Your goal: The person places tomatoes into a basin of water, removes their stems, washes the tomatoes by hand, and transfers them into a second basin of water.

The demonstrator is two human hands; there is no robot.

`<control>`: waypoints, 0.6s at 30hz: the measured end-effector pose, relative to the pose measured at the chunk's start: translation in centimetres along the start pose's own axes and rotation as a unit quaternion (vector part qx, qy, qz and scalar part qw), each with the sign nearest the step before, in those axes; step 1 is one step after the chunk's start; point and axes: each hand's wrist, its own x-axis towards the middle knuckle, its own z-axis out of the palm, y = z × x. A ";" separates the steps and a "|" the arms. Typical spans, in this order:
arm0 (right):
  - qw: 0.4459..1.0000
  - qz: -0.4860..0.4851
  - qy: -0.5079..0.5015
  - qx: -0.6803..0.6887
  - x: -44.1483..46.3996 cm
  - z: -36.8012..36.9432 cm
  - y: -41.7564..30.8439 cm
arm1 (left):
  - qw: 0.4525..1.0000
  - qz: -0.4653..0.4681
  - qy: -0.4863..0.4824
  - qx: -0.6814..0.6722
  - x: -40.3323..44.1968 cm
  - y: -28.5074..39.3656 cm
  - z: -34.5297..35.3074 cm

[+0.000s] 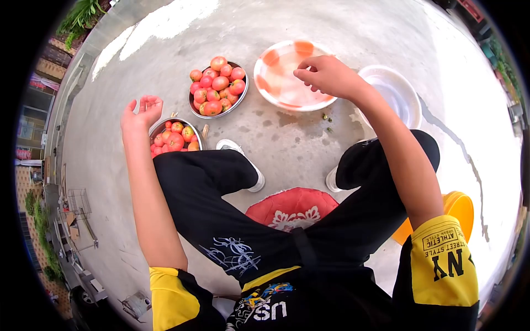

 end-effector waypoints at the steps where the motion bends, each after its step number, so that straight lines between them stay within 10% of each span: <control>1: 1.000 -0.018 0.015 0.016 -0.3 0.5 -0.6 | 1.000 -0.003 -0.003 0.001 1.2 0.0 1.1; 6: 0.998 -0.023 0.055 0.038 -0.9 4.9 -2.1 | 0.998 0.047 0.015 0.037 8.9 -0.1 3.2; 13: 0.823 0.133 0.074 0.547 -0.8 13.9 -1.7 | 0.943 0.073 0.041 0.322 20.1 -5.9 3.5; 16: 0.738 0.143 0.075 0.655 -0.1 19.7 -0.2 | 0.860 0.010 0.018 0.510 21.4 -6.7 4.3; 18: 0.679 0.204 0.054 0.703 0.7 22.6 1.8 | 0.682 0.072 -0.132 0.716 22.5 -7.5 3.4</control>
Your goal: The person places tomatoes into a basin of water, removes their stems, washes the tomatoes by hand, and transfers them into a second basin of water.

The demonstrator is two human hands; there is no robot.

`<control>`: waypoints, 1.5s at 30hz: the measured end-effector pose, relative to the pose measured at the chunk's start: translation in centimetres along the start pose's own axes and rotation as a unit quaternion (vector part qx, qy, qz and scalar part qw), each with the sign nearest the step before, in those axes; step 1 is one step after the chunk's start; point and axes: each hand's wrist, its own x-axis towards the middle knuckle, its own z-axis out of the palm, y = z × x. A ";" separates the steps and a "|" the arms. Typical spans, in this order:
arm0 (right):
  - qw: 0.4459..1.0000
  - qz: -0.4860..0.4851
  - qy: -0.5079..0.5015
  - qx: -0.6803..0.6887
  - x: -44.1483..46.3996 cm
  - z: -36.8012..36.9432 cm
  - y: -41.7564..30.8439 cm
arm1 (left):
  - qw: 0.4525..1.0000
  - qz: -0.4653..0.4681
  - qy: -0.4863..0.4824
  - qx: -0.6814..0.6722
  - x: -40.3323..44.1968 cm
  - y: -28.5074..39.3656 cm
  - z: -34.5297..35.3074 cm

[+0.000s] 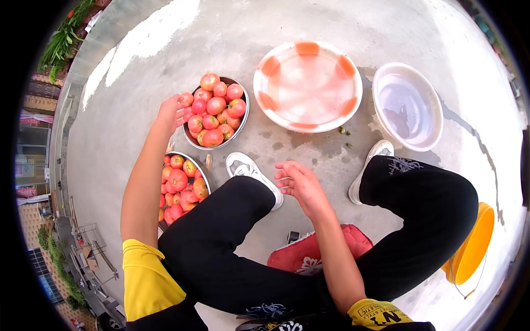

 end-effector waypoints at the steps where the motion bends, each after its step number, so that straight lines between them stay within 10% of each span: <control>1: 1.000 0.006 0.002 0.010 1.3 -0.8 0.2 | 0.996 0.016 0.008 0.089 1.0 -1.7 0.4; 6: 0.992 -0.022 0.124 -0.011 6.0 -4.9 0.7 | 0.833 0.221 -0.049 0.505 4.5 -16.0 0.7; 10: 0.988 0.015 0.121 0.099 8.8 -5.3 1.1 | 0.816 0.148 -0.049 0.557 3.0 -14.6 4.3; 24: 0.969 0.075 0.035 0.233 15.5 -0.6 -0.5 | 0.866 0.223 -0.349 0.278 -3.4 -8.0 13.6; 26: 0.965 0.065 0.010 0.254 16.3 -1.0 -1.1 | 0.896 0.145 -0.339 0.248 -1.5 -8.5 11.9; 28: 0.976 0.048 0.044 0.208 17.3 -0.8 -2.3 | 0.885 0.242 -0.126 0.377 2.1 -10.5 9.5; 30: 0.981 0.033 0.110 0.158 17.9 -0.1 -3.5 | 0.726 0.373 0.007 0.578 6.5 -12.2 5.1; 37: 0.943 -0.067 0.228 0.233 19.4 -2.7 -5.7 | 0.603 0.358 0.038 0.712 7.8 -13.2 2.9; 45: 0.864 -0.134 0.368 -0.317 20.3 -5.4 -4.9 | 0.640 0.402 -0.023 0.655 7.7 -13.3 2.7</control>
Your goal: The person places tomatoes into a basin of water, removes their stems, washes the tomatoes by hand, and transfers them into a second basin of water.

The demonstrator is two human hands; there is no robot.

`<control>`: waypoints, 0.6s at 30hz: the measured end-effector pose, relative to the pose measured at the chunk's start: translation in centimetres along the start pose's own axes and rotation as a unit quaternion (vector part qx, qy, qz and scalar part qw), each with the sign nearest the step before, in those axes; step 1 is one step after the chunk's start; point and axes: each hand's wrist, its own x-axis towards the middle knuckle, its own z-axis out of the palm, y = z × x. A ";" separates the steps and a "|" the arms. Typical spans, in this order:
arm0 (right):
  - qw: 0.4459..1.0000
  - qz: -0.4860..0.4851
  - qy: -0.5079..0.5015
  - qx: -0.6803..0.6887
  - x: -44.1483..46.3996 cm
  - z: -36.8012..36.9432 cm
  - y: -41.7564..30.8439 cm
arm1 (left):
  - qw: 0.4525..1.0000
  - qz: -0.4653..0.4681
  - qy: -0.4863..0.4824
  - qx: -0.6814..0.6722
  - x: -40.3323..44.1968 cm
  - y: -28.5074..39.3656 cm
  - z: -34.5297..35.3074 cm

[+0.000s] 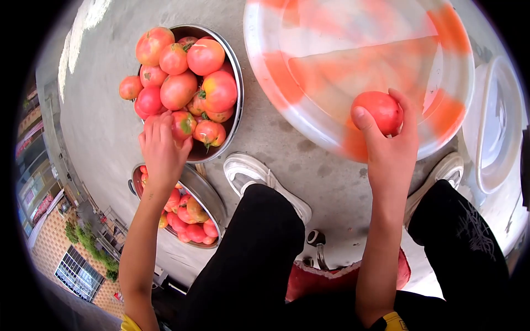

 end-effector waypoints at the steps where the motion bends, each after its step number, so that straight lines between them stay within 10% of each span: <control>1: 0.992 -0.078 -0.001 -0.096 0.0 0.3 0.4 | 0.999 -0.019 -0.007 -0.050 0.0 0.4 -0.5; 4: 0.981 -0.112 -0.031 -0.158 0.1 1.2 1.1 | 0.932 -0.143 0.006 -0.333 0.9 4.7 -4.6; 9: 0.955 -0.190 -0.018 -0.227 -0.8 0.9 1.7 | 0.890 -0.079 -0.025 -0.449 2.1 10.8 -9.4; 13: 0.985 -0.035 -0.100 0.135 -4.6 -1.9 0.4 | 0.898 0.057 -0.009 -0.436 1.9 14.3 -10.5; 18: 0.841 0.103 -0.330 0.416 -8.6 -4.2 -2.0 | 0.903 0.164 0.023 -0.398 1.6 17.9 -10.4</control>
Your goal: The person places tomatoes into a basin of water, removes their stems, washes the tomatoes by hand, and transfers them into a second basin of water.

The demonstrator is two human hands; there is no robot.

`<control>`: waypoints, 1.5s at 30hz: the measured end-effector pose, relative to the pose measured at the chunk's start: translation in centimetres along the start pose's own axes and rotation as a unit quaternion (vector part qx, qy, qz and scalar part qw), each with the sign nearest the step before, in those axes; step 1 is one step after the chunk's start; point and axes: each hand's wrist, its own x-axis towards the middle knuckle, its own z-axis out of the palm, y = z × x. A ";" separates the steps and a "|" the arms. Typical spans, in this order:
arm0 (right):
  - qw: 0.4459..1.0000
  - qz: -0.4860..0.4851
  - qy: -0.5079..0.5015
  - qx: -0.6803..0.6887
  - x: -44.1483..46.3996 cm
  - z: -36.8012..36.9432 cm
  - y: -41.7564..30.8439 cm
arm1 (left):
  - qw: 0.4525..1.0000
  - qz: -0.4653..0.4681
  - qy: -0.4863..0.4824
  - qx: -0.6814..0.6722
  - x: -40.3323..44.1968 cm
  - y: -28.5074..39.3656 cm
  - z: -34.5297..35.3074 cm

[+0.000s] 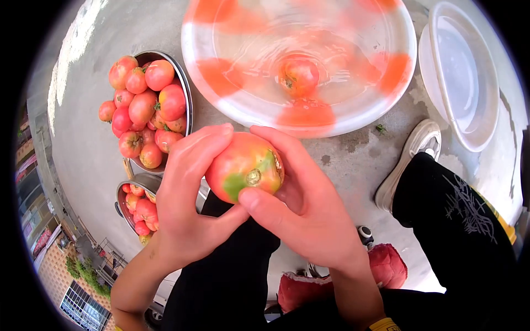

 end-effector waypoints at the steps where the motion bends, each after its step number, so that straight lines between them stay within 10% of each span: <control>1: 1.000 -0.001 0.002 -0.003 -0.4 -0.2 0.3 | 1.000 0.013 -0.010 0.003 0.2 0.4 0.3; 19: 0.993 -0.077 0.069 -0.062 0.2 -3.1 0.2 | 0.996 0.066 -0.058 0.011 2.2 -0.1 2.5; 33: 0.900 -0.173 0.086 -0.390 1.5 -3.7 -1.4 | 0.997 0.017 -0.078 -0.002 3.4 -1.1 2.7; 45: 0.918 -0.199 0.034 -0.342 1.3 -4.0 -2.5 | 0.996 0.021 -0.054 -0.068 2.9 -1.3 2.5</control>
